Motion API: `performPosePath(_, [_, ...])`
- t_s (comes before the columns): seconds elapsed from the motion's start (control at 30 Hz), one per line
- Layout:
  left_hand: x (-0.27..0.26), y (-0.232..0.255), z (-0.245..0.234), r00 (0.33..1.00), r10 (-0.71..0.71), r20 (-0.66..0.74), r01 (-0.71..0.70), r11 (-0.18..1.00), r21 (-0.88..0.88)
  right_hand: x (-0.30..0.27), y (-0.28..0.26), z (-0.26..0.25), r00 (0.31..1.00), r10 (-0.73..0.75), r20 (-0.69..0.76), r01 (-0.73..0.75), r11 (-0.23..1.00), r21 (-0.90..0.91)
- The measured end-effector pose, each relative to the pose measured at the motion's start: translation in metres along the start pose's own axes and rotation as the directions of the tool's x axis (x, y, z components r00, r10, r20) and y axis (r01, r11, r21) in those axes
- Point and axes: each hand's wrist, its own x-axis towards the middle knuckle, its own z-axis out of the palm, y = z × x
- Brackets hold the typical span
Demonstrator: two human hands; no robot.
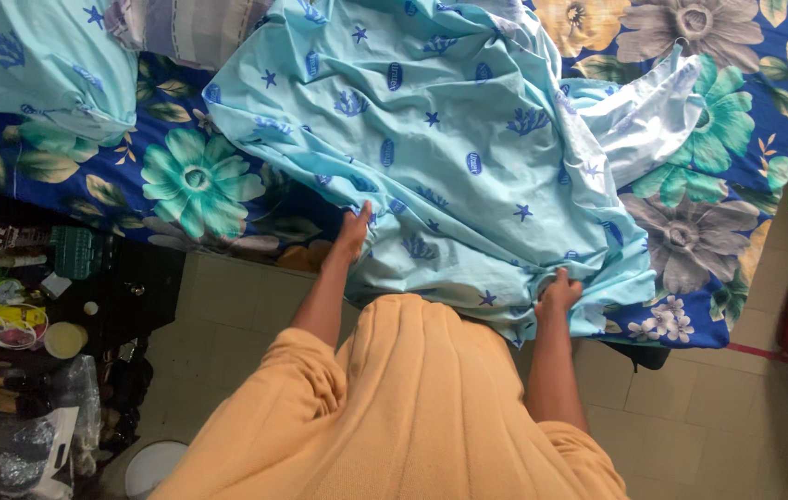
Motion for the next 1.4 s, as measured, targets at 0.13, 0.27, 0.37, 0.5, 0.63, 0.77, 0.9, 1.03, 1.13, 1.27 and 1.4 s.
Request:
performPosePath(0.13, [-0.010, 0.018, -0.047, 0.949, -0.222, -0.224, 0.239, 0.970, 0.051, 0.014, 0.011, 0.008, 0.990, 0.135, -0.041, -0.140, 0.969, -0.202])
performPosePath(0.27, [-0.058, 0.055, -0.153, 0.873, -0.109, -0.476, 0.075, 0.993, -0.090, 0.008, 0.013, 0.017, 0.993, 0.103, 0.058, -0.102, 0.995, -0.020])
performPosePath(0.37, [-0.116, 0.078, -0.203, 0.697, -0.093, -0.711, 0.178, 0.983, 0.046, 0.007, 0.019, 0.024, 0.986, 0.146, 0.084, -0.129, 0.975, -0.182])
performPosePath(0.5, [-0.157, 0.084, -0.217, 0.484, 0.054, -0.873, 0.432, 0.854, 0.292, 0.009, 0.032, 0.041, 0.946, 0.245, 0.214, -0.215, 0.964, -0.157])
performPosePath(0.63, [-0.154, 0.057, -0.182, 0.415, 0.522, -0.745, 0.493, 0.560, 0.666, 0.018, 0.037, 0.055, 0.940, 0.128, 0.316, -0.097, 0.989, -0.112])
performPosePath(0.77, [-0.110, 0.004, -0.088, 0.679, 0.592, -0.434, 0.155, 0.463, 0.873, 0.031, 0.036, 0.060, 0.942, 0.027, 0.336, 0.006, 0.995, -0.100])
performPosePath(0.9, [-0.093, -0.033, 0.025, 0.997, 0.027, -0.076, 0.009, 0.897, 0.443, 0.022, 0.037, 0.041, 0.957, 0.023, 0.290, 0.018, 0.990, -0.138])
performPosePath(1.03, [-0.104, -0.059, 0.088, 0.895, -0.300, 0.328, 0.169, 0.912, 0.374, 0.005, 0.043, 0.000, 0.966, 0.054, 0.255, -0.014, 0.988, -0.157])
performPosePath(1.13, [-0.113, -0.069, 0.114, 0.831, -0.402, 0.385, 0.234, 0.880, 0.413, 0.001, 0.045, -0.036, 0.975, 0.053, 0.217, -0.015, 0.985, -0.170])
performPosePath(1.27, [-0.119, -0.078, 0.138, 0.792, -0.427, 0.436, 0.219, 0.866, 0.449, 0.009, 0.044, -0.082, 0.987, -0.155, -0.050, 0.129, 0.930, -0.343])
performPosePath(1.4, [-0.123, -0.085, 0.162, 0.767, -0.457, 0.450, 0.225, 0.849, 0.478, 0.027, 0.036, -0.115, 0.888, -0.284, -0.362, -0.024, 0.758, -0.652])
